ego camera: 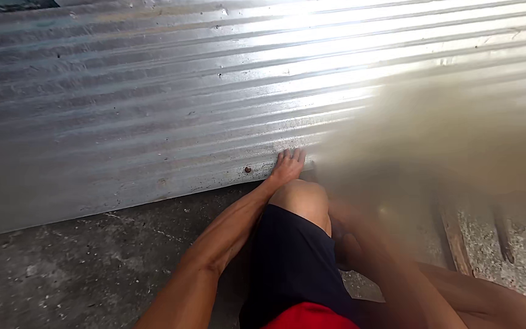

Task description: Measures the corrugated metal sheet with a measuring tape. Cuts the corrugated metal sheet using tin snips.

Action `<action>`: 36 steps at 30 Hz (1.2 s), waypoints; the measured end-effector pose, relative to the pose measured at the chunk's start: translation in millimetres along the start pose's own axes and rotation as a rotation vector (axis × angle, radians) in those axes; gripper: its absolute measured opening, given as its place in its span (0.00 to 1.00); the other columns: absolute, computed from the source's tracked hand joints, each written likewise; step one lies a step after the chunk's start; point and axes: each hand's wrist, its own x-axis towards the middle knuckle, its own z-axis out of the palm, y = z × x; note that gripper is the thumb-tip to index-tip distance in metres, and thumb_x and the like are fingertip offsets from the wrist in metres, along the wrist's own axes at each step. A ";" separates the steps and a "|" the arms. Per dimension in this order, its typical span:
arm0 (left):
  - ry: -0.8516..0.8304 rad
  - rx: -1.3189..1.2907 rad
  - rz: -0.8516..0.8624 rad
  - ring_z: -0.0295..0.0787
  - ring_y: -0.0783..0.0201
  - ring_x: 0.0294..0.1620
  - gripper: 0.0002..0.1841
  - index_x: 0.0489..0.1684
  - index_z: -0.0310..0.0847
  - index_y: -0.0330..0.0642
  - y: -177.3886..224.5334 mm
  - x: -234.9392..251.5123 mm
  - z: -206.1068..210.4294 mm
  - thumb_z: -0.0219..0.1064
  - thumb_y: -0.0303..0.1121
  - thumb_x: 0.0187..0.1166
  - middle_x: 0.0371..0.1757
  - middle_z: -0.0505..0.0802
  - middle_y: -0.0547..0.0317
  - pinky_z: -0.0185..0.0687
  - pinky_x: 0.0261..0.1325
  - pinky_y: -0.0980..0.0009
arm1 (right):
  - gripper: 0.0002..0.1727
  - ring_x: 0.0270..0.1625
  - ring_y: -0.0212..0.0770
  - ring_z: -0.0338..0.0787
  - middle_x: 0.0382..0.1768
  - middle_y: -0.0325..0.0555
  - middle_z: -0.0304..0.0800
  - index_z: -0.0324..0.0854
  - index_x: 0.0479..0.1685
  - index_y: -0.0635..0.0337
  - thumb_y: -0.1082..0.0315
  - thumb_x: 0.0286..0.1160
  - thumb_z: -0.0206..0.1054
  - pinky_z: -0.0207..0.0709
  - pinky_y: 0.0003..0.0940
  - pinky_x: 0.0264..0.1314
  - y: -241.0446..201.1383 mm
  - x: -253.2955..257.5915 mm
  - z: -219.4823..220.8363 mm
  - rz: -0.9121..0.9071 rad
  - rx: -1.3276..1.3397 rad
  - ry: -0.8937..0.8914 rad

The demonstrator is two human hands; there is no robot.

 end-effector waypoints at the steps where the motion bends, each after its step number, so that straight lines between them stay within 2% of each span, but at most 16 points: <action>1: 0.006 -0.004 0.002 0.63 0.25 0.85 0.46 0.93 0.53 0.39 0.6 -1.0 4.0 0.76 0.27 0.71 0.89 0.65 0.31 0.64 0.80 0.33 | 0.11 0.40 0.38 0.87 0.39 0.44 0.86 0.81 0.53 0.56 0.60 0.86 0.58 0.82 0.39 0.43 -0.8 -2.7 0.5 0.012 -0.040 0.002; 5: -0.005 -0.005 -0.011 0.61 0.27 0.87 0.43 0.94 0.53 0.40 -1.3 -1.2 20.4 0.71 0.26 0.75 0.90 0.64 0.33 0.61 0.83 0.35 | 0.17 0.50 0.42 0.87 0.45 0.48 0.87 0.81 0.56 0.56 0.52 0.88 0.56 0.80 0.46 0.52 5.0 8.7 2.7 0.050 -0.091 0.003; 9: -0.014 -0.001 -0.016 0.61 0.26 0.87 0.44 0.94 0.52 0.39 -2.9 6.2 31.7 0.72 0.25 0.73 0.91 0.64 0.32 0.60 0.83 0.35 | 0.11 0.44 0.37 0.83 0.41 0.44 0.83 0.80 0.53 0.56 0.60 0.86 0.60 0.78 0.39 0.47 0.5 12.7 -0.3 0.082 -0.108 -0.004; 14: -0.036 0.022 -0.023 0.57 0.25 0.88 0.46 0.95 0.49 0.38 -1.3 8.0 37.0 0.73 0.27 0.73 0.92 0.61 0.32 0.57 0.85 0.35 | 0.08 0.43 0.36 0.81 0.41 0.42 0.81 0.78 0.55 0.55 0.65 0.85 0.59 0.76 0.37 0.49 -6.4 10.7 2.0 0.139 -0.141 -0.004; 16: -0.021 0.033 -0.029 0.56 0.25 0.89 0.48 0.95 0.48 0.38 -0.7 5.6 40.9 0.74 0.27 0.72 0.92 0.60 0.32 0.55 0.86 0.35 | 0.07 0.41 0.35 0.82 0.38 0.42 0.81 0.78 0.50 0.55 0.64 0.85 0.59 0.77 0.37 0.46 -4.3 8.3 2.5 0.130 -0.090 -0.005; 18: 0.013 0.019 -0.026 0.55 0.26 0.90 0.47 0.95 0.49 0.38 -0.4 5.1 44.0 0.74 0.27 0.72 0.92 0.61 0.32 0.54 0.87 0.34 | 0.08 0.38 0.39 0.85 0.35 0.46 0.84 0.81 0.42 0.57 0.65 0.69 0.67 0.79 0.42 0.40 12.2 20.7 0.3 0.100 0.074 -0.015; 19: 0.026 0.010 -0.028 0.56 0.27 0.90 0.47 0.94 0.50 0.38 0.2 4.8 45.7 0.74 0.27 0.72 0.92 0.61 0.32 0.54 0.87 0.34 | 0.08 0.36 0.39 0.85 0.33 0.45 0.84 0.82 0.39 0.57 0.65 0.66 0.68 0.79 0.41 0.38 15.5 19.8 0.6 0.098 0.158 -0.031; 20: 0.020 0.012 -0.032 0.55 0.27 0.90 0.47 0.95 0.49 0.38 0.6 4.2 45.4 0.74 0.28 0.72 0.92 0.61 0.32 0.53 0.87 0.34 | 0.07 0.36 0.38 0.85 0.33 0.44 0.84 0.82 0.40 0.56 0.64 0.69 0.68 0.80 0.40 0.38 16.3 15.9 2.0 0.101 0.229 -0.045; 21: 0.014 0.023 -0.033 0.55 0.28 0.90 0.47 0.95 0.49 0.38 0.8 3.1 44.2 0.75 0.29 0.73 0.92 0.61 0.32 0.53 0.87 0.35 | 0.06 0.35 0.37 0.85 0.32 0.43 0.85 0.81 0.43 0.55 0.65 0.73 0.66 0.80 0.37 0.37 16.0 10.1 4.5 0.098 0.287 -0.046; 23: 0.023 0.047 -0.032 0.56 0.29 0.90 0.47 0.95 0.50 0.39 0.0 2.2 43.9 0.75 0.29 0.73 0.92 0.61 0.33 0.54 0.87 0.36 | 0.16 0.38 0.37 0.86 0.39 0.44 0.85 0.74 0.62 0.54 0.67 0.76 0.65 0.82 0.35 0.41 20.1 2.9 6.2 0.059 0.361 -0.098; 25: 0.049 0.063 -0.024 0.58 0.29 0.90 0.47 0.94 0.51 0.39 -1.1 2.1 47.3 0.75 0.29 0.73 0.92 0.62 0.34 0.56 0.87 0.36 | 0.34 0.39 0.38 0.90 0.41 0.46 0.89 0.71 0.71 0.53 0.65 0.56 0.69 0.86 0.36 0.39 39.6 17.0 3.3 0.013 0.389 -0.159; 27: 0.066 0.068 -0.016 0.60 0.29 0.88 0.46 0.94 0.52 0.39 -0.8 2.4 47.3 0.75 0.29 0.73 0.91 0.63 0.34 0.58 0.86 0.36 | 0.27 0.32 0.37 0.89 0.33 0.45 0.88 0.78 0.56 0.55 0.64 0.48 0.71 0.84 0.36 0.33 43.5 22.6 3.4 0.025 0.367 -0.124; 29: 0.053 0.051 -0.019 0.61 0.28 0.88 0.44 0.94 0.52 0.38 -0.1 2.4 43.9 0.74 0.27 0.74 0.91 0.64 0.33 0.58 0.86 0.36 | 0.09 0.31 0.36 0.84 0.30 0.43 0.84 0.80 0.41 0.56 0.68 0.63 0.70 0.80 0.35 0.35 29.6 14.1 5.8 0.073 0.251 -0.051; 30: 0.043 0.050 -0.021 0.61 0.28 0.88 0.44 0.94 0.52 0.38 -0.5 3.3 44.4 0.73 0.27 0.75 0.91 0.63 0.33 0.58 0.86 0.36 | 0.05 0.32 0.35 0.84 0.30 0.42 0.84 0.81 0.38 0.56 0.68 0.67 0.71 0.81 0.35 0.37 26.4 14.6 7.2 0.097 0.189 -0.022; 34: 0.052 0.045 -0.023 0.59 0.28 0.89 0.43 0.94 0.51 0.39 -0.4 5.5 47.2 0.71 0.27 0.76 0.91 0.63 0.33 0.57 0.86 0.36 | 0.04 0.29 0.34 0.83 0.26 0.38 0.83 0.80 0.29 0.53 0.68 0.65 0.71 0.78 0.37 0.36 33.0 30.2 11.1 0.076 -0.033 0.096; 36: 0.077 0.048 -0.025 0.60 0.28 0.88 0.42 0.94 0.53 0.39 1.3 4.4 49.5 0.71 0.26 0.76 0.90 0.64 0.33 0.57 0.86 0.36 | 0.04 0.34 0.38 0.83 0.30 0.42 0.83 0.81 0.35 0.56 0.67 0.71 0.68 0.77 0.41 0.42 27.2 29.3 12.9 0.081 -0.118 0.123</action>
